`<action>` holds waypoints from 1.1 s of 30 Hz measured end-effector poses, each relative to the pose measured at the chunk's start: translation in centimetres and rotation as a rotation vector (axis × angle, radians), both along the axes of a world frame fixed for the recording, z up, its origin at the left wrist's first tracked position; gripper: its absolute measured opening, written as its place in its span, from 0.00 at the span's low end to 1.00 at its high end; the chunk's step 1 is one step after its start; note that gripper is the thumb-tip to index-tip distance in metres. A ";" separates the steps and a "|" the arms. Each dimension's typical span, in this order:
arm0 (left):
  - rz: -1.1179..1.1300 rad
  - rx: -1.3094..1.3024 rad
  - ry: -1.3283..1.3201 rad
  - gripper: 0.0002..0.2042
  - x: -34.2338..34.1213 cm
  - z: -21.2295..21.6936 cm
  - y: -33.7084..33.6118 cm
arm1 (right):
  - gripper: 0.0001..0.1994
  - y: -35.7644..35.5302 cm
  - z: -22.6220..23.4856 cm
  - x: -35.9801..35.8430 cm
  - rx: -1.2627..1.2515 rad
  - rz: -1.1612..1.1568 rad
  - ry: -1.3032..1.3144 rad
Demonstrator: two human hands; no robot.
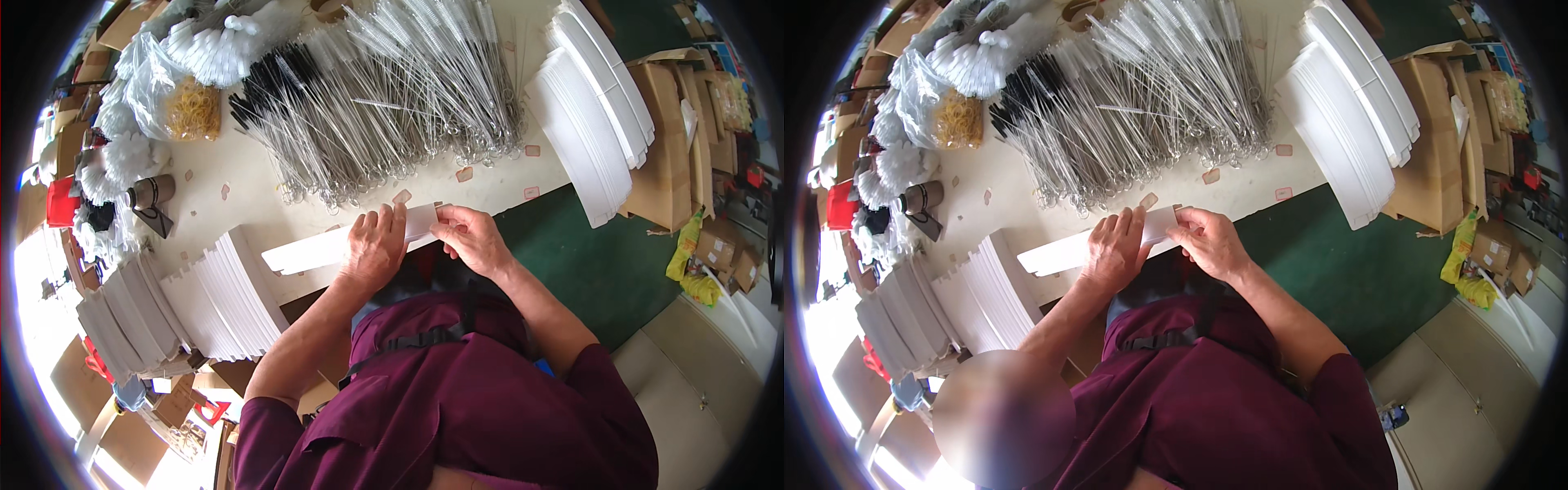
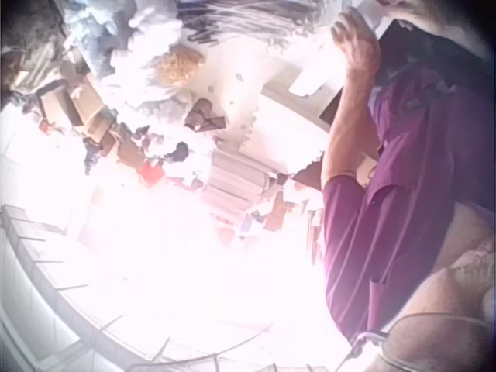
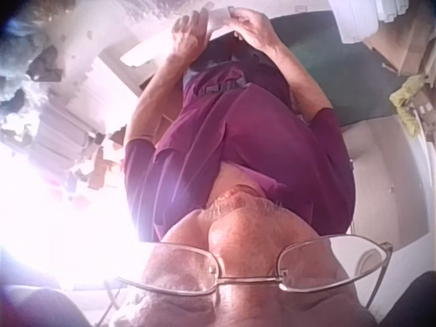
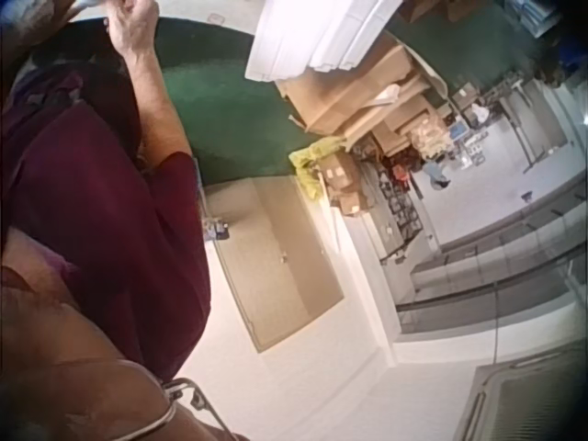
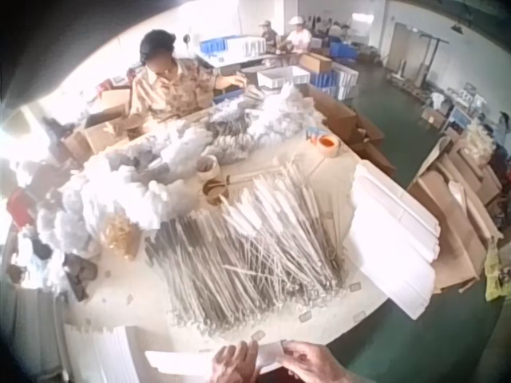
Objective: Packing long white industrial brushes into rectangular boxes and stacking them.
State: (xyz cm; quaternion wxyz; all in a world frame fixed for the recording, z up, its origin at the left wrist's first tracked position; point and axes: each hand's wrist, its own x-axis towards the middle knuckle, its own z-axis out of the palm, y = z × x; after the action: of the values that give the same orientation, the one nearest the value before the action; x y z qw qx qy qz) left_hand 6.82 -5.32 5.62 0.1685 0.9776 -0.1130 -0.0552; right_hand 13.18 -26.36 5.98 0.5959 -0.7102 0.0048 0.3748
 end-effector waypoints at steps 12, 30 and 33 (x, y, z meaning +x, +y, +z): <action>-0.055 -0.039 0.106 0.30 -1.2 0.1 -0.4 | 0.18 -0.7 -0.1 0.7 0.218 -0.103 0.725; 0.011 -0.166 0.417 0.30 -0.9 1.8 1.3 | 0.26 -0.1 0.5 1.1 -0.316 0.832 -0.943; 0.010 -0.212 0.456 0.32 -1.9 1.7 3.1 | 0.28 -0.7 0.5 1.3 -0.332 0.852 -0.939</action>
State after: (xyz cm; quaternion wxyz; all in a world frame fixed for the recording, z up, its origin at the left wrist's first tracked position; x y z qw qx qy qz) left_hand 4.92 -2.22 7.32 0.2913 0.9174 -0.0725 -0.2613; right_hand 14.51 -27.04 6.48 0.2162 -0.8206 -0.4800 0.2223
